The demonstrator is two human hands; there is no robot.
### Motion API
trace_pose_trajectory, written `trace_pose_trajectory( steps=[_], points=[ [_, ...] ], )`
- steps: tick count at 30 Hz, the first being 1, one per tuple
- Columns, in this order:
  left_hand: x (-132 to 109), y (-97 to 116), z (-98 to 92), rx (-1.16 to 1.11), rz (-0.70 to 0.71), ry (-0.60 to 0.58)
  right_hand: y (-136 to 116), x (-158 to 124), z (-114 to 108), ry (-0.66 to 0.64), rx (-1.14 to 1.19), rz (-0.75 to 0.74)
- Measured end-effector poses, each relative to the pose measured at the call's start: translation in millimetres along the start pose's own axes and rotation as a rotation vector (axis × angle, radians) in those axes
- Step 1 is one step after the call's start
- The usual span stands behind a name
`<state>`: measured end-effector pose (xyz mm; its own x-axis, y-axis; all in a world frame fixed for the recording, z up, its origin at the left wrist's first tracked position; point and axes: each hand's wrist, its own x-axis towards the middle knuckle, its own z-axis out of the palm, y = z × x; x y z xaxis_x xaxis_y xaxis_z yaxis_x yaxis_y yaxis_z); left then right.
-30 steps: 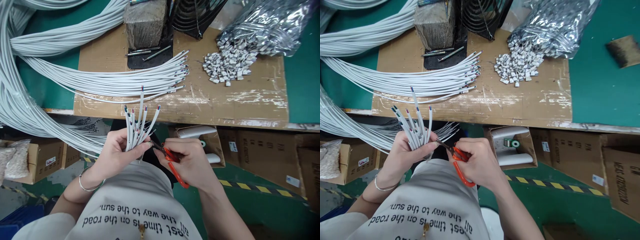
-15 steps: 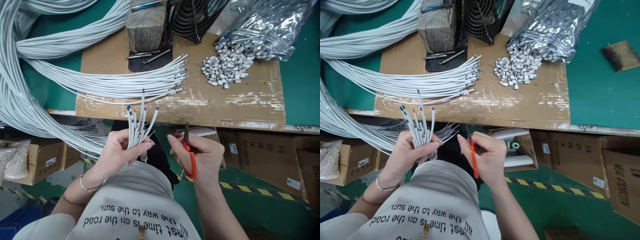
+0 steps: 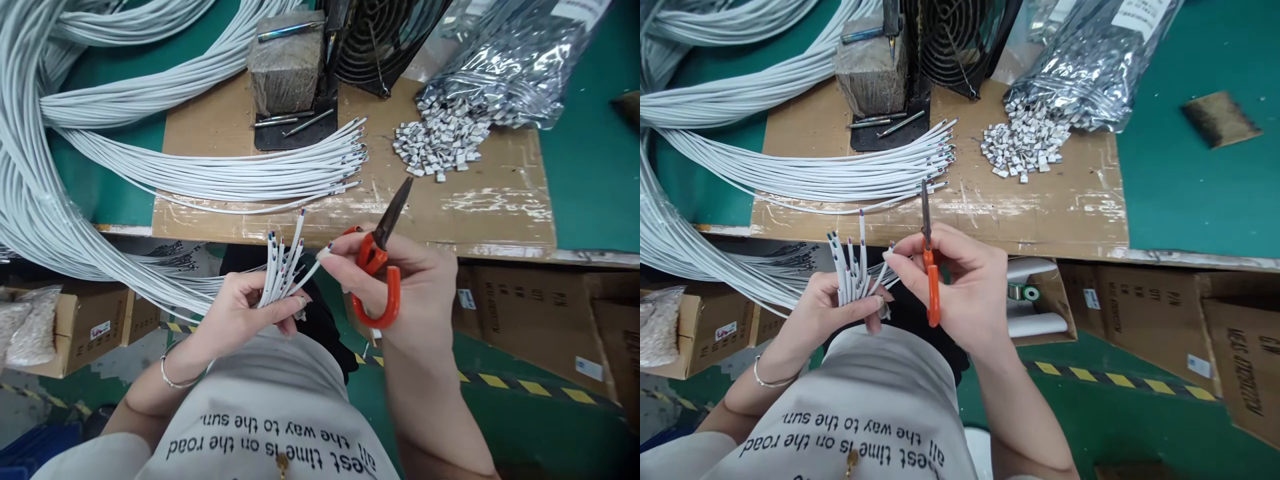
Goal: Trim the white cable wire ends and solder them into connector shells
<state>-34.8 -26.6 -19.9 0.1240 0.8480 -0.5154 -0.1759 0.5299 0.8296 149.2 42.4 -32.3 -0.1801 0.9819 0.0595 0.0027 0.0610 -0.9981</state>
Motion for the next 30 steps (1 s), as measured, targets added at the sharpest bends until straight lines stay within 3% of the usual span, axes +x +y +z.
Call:
trace_pose_trajectory(
  steps=[4,9,13,18,25,27,30],
  points=[
    [2,-5,-3.2,-0.089,0.058,-0.011,3,-5,-5,-0.01,0.008,0.043],
    [6,-6,-7.5,-0.011,0.181,0.056,4,-11,4,-0.062,-0.062,0.03],
    [6,-2,-5.7,-0.062,0.107,-0.013,3,-12,10,-0.098,-0.025,0.078],
    [4,0,-2.8,-0.083,0.079,0.009,7,-13,6,-0.116,0.01,0.171],
    [4,1,-2.5,0.025,0.073,0.007,17,-16,1,-0.166,0.157,0.181],
    [4,3,-1.5,0.068,0.073,0.023,18,-14,2,-0.128,0.187,0.178],
    [4,6,-0.7,0.098,0.045,0.039,17,-11,1,0.065,0.216,0.134]
  ],
)
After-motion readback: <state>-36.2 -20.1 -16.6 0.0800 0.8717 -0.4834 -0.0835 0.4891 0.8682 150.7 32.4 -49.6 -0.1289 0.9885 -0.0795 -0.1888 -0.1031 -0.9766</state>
